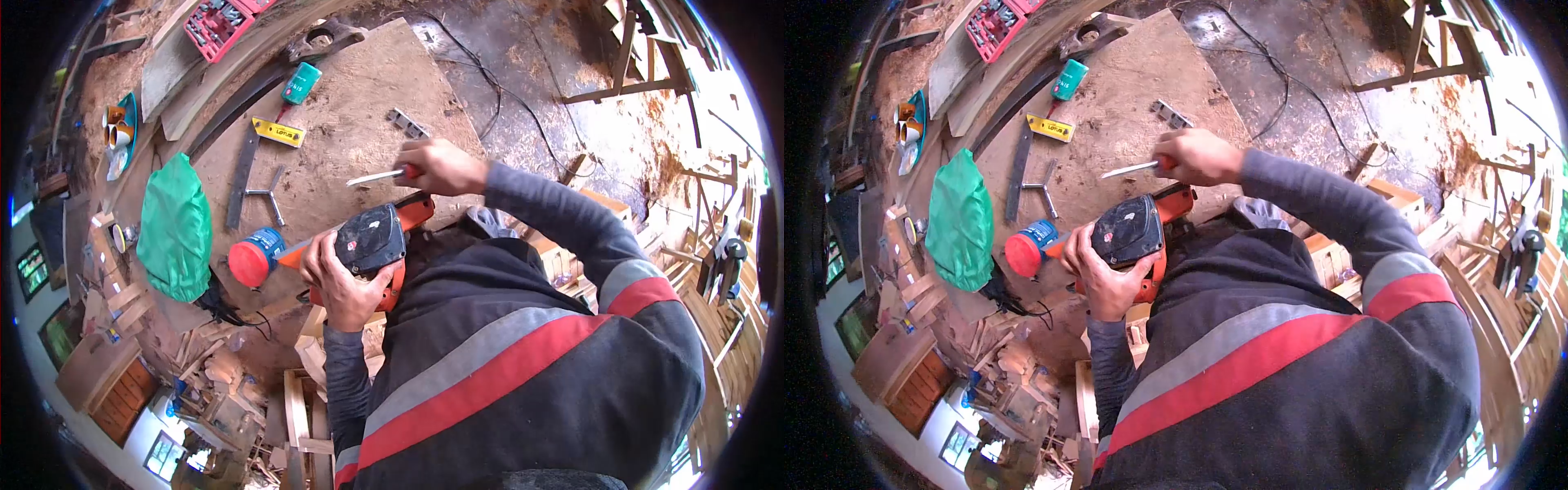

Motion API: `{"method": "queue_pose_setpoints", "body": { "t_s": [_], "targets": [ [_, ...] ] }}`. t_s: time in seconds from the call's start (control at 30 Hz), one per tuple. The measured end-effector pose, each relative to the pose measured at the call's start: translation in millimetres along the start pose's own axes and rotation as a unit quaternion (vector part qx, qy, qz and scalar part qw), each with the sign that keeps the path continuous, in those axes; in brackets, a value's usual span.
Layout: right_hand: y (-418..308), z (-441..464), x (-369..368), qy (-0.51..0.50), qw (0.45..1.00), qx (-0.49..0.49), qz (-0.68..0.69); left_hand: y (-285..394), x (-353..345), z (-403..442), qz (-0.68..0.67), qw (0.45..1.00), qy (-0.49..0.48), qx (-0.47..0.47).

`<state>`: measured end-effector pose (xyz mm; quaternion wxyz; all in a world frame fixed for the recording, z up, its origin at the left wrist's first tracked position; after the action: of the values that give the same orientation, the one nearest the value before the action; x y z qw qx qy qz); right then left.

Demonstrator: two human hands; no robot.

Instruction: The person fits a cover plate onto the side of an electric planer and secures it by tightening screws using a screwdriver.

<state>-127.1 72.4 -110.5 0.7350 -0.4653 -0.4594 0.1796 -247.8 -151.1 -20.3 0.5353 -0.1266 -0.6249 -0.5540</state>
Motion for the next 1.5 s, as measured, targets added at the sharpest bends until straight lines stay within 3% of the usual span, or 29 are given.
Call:
{"method": "queue_pose_setpoints", "body": {
  "t_s": [0.07, 0.17, 0.23, 0.33, 0.47, 0.6, 0.67, 0.73, 0.8, 0.87, 0.93, 1.13, 1.2, 1.3, 1.4, 1.5],
  "targets": [
    [1, 25, -30, -0.11, 0.991, -0.061, -0.051, 1, 0, 0, -0.007, 1.0, -0.002, 0.009],
    [-4, 56, -72, -0.103, 0.99, -0.054, -0.077, 3, 3, 2, 0.012, 1.0, -0.003, 0.003],
    [-1, 67, -101, -0.142, 0.985, 0.018, -0.098, 1, 4, 1, 0.022, 1.0, 0.001, 0.002],
    [-5, 70, -106, -0.174, 0.974, 0.051, -0.133, -4, 3, 0, 0.015, 1.0, 0.005, 0.016],
    [-9, 68, -91, -0.168, 0.973, 0.015, -0.156, -4, 4, 1, 0.037, 0.999, 0.008, 0.008],
    [-2, 64, -50, -0.09, 0.99, -0.041, -0.102, -6, 5, 6, 0.036, 0.999, 0.018, -0.007],
    [-19, 48, -7, -0.045, 0.972, -0.231, -0.027, -10, 6, 11, 0.032, 0.999, 0.019, -0.002],
    [-49, 20, 24, 0.005, 0.952, -0.284, 0.115, -13, 5, 16, 0.018, 1.0, -0.001, 0.013],
    [-72, -13, 32, -0.018, 0.945, -0.282, 0.165, -14, 6, 20, 0.003, 1.0, -0.004, 0.017],
    [-80, -39, 20, -0.027, 0.984, -0.156, 0.081, -12, 6, 26, 0.009, 1.0, -0.009, -0.013],
    [-104, -37, 15, -0.013, 0.993, -0.092, 0.067, -14, 3, 28, -0.006, 1.0, -0.015, -0.017],
    [-101, -34, 3, -0.021, 0.996, -0.074, 0.043, -14, 6, 27, 0.027, 0.999, -0.01, -0.016],
    [-109, -31, 2, -0.046, 0.998, 0.033, 0.042, -13, 6, 26, 0.017, 1.0, -0.002, -0.02],
    [-124, -23, 3, -0.089, 0.992, 0.074, 0.041, -15, 5, 22, 0.005, 1.0, 0.01, -0.024],
    [-122, -18, 1, -0.141, 0.989, 0.049, 0.005, -15, 6, 19, 0.0, 1.0, 0.001, -0.009],
    [-117, -17, 4, -0.164, 0.983, 0.052, 0.056, -13, 7, 19, 0.004, 1.0, 0.006, -0.003]
  ]
}}
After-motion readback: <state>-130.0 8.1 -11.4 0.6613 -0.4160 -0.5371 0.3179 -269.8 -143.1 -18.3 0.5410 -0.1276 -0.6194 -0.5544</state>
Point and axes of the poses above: each hand's wrist, its own z-axis towards the middle knuckle, its own x-axis out of the back of the hand, y = z × x, the point moved 5 cm from there along z, towards the middle knuckle, and after that the axes turned 12 degrees about y, right-handed, at the moved point
